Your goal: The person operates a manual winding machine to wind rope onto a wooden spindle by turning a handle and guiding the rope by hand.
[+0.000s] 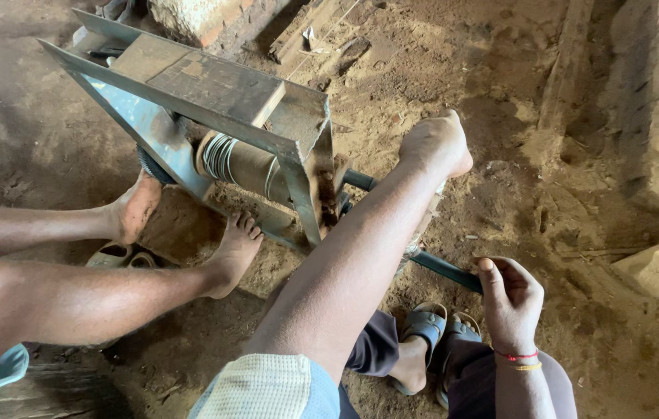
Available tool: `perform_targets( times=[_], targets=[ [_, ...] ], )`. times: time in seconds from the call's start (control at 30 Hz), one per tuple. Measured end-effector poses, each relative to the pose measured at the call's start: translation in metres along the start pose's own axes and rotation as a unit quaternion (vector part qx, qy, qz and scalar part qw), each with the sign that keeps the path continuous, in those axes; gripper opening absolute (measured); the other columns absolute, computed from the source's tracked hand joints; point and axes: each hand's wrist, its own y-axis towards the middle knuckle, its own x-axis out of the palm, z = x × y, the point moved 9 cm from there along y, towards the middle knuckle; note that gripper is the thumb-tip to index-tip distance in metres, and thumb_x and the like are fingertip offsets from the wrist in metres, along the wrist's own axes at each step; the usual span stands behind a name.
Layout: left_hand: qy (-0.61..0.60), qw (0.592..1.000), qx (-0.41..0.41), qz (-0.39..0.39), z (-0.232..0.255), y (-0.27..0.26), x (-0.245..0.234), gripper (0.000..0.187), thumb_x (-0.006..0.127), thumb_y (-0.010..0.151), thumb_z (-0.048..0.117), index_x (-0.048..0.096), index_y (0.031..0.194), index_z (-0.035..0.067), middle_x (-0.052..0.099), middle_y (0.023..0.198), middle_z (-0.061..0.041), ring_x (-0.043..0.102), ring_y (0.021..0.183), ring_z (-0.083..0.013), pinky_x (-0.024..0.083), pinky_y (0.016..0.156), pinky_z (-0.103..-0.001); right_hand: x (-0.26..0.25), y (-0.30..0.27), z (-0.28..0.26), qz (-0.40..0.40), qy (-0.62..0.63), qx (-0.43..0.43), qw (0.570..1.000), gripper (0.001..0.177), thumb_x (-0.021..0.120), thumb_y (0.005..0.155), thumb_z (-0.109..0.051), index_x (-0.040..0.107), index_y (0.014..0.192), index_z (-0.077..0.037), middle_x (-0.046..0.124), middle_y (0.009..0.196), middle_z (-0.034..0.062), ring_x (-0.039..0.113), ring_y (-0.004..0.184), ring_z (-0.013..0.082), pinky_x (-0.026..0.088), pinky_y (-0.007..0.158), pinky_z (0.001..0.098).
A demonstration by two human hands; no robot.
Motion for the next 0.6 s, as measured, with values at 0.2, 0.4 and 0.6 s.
perform_targets(
  times=[0.2,0.4,0.6],
  targets=[
    [0.003,0.999,0.029,0.037,-0.002,-0.012,-0.003,0.079,0.066,0.092,0.016,0.024,0.157,0.002,0.056,0.135,-0.03,0.072,0.083,-0.0228,0.061,0.055,-0.029,0.001,-0.002,0.011,0.019,-0.012,-0.034,0.999,0.023,0.068,0.104,-0.018,0.07,0.101,0.005,0.068,0.086,0.0007,0.059,0.08,0.0054,0.05,0.073,0.0223],
    [-0.014,0.999,0.032,0.041,-0.001,-0.028,-0.006,0.075,0.067,0.091,0.015,0.03,0.155,0.004,0.067,0.119,-0.023,0.076,0.088,-0.0217,0.065,0.063,-0.032,0.0,-0.003,0.014,0.036,-0.044,-0.055,0.997,0.026,0.068,0.106,-0.019,0.069,0.097,0.005,0.066,0.082,0.0007,0.055,0.077,0.0048,0.048,0.07,0.0228],
    [-0.019,0.999,0.027,0.036,-0.001,-0.036,-0.011,0.08,0.069,0.09,0.016,0.025,0.156,0.005,0.063,0.122,-0.025,0.074,0.094,-0.0258,0.066,0.07,-0.035,0.001,-0.003,0.008,0.038,-0.063,-0.052,0.996,0.026,0.068,0.105,-0.02,0.072,0.097,0.004,0.069,0.082,0.0009,0.057,0.076,0.0047,0.048,0.069,0.0227]
  ],
)
